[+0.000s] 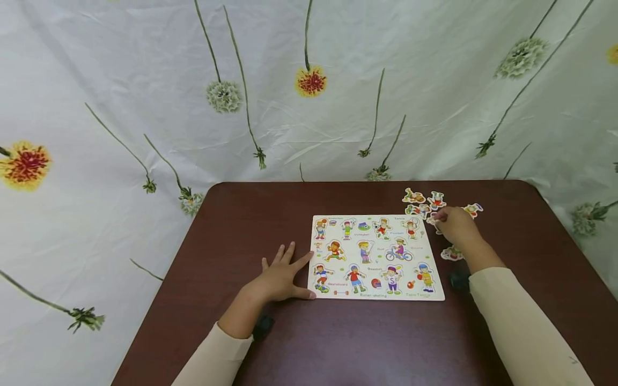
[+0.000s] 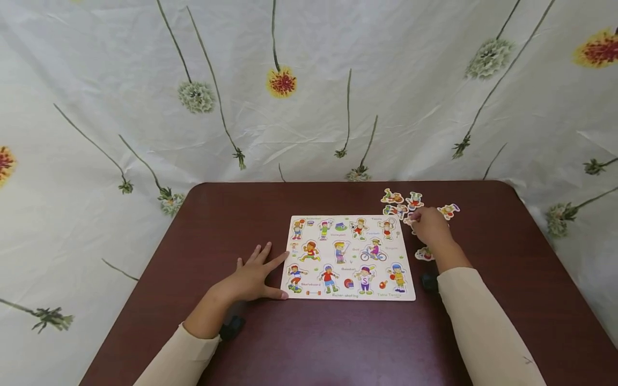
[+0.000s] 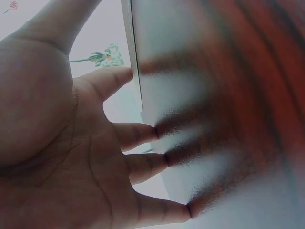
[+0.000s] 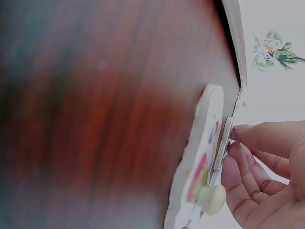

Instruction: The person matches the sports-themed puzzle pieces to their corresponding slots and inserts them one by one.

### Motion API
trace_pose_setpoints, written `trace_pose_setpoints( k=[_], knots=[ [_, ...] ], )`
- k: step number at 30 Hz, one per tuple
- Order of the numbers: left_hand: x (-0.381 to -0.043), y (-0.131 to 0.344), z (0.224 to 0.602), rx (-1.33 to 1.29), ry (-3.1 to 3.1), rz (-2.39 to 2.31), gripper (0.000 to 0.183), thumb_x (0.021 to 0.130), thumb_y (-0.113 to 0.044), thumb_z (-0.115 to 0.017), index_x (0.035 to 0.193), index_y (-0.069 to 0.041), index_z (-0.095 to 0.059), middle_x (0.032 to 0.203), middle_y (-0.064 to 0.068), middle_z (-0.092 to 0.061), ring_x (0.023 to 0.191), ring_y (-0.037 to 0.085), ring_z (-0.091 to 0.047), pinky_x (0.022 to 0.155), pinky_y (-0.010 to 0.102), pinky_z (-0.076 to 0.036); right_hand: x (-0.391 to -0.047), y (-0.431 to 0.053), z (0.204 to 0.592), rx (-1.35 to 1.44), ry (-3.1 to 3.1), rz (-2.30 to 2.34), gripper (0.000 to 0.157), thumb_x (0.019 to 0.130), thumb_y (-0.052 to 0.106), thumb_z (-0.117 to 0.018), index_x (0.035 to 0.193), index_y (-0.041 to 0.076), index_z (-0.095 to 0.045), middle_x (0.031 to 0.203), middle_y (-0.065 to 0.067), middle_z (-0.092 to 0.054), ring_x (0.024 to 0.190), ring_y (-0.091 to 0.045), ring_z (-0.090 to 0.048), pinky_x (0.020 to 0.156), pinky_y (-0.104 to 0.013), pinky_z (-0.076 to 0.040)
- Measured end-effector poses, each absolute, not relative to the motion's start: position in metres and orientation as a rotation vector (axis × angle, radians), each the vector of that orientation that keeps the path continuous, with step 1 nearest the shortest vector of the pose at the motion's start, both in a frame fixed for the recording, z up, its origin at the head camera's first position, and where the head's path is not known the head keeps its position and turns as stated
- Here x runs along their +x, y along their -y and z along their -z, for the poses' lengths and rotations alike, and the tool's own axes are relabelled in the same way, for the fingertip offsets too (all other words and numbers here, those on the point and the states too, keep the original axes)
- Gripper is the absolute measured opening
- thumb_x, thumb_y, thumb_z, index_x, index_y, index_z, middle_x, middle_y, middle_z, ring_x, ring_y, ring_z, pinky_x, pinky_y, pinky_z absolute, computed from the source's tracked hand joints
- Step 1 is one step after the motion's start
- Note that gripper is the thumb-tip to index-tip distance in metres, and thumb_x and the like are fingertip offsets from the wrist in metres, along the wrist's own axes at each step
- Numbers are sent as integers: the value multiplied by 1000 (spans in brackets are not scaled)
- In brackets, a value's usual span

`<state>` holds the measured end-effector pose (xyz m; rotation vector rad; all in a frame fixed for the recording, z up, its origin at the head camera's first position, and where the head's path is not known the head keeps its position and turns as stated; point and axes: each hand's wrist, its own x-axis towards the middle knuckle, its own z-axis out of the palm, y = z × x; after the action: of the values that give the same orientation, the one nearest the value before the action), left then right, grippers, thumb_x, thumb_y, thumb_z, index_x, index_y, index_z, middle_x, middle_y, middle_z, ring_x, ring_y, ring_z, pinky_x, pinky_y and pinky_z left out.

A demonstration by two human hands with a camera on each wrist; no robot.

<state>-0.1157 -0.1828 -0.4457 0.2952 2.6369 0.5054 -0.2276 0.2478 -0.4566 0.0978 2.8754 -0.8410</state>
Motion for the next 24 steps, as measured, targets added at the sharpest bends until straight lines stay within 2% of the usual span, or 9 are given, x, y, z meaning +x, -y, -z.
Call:
trace_pose_setpoints(
  k=[9, 16, 19, 24],
  knots=[
    [-117, 184, 447, 293, -2634, -505, 99, 78, -57, -82, 160, -35, -30, 171, 19, -4, 158, 43, 2, 113, 81, -3, -220, -249, 447, 23, -2930, 934, 23, 101, 12, -56, 114, -5, -64, 107, -25, -65, 89, -34, -63, 74, -42, -51],
    [-118, 184, 448, 302, -2629, -494, 99, 79, -57, -80, 160, -36, -28, 171, 19, -3, 158, 42, 3, 113, 81, -4, -205, -238, 434, -38, -2922, 987, 25, 102, 16, -56, 117, -4, -65, 112, -24, -62, 101, -38, -63, 81, -47, -52],
    [-118, 184, 448, 308, -2628, -497, 99, 79, -57, -80, 160, -36, -28, 171, 19, -2, 158, 42, 3, 113, 81, -4, -199, -233, 428, -69, -2942, 998, 24, 102, 15, -58, 115, -3, -66, 111, -24, -62, 101, -38, -62, 82, -49, -51],
    [-118, 184, 447, 313, -2627, -500, 98, 79, -57, -80, 160, -36, -28, 171, 19, -3, 158, 43, 2, 113, 81, -5, -187, -223, 421, -124, -2971, 1001, 22, 100, 14, -61, 113, -2, -68, 107, -21, -64, 94, -33, -64, 75, -41, -50]
  ],
)
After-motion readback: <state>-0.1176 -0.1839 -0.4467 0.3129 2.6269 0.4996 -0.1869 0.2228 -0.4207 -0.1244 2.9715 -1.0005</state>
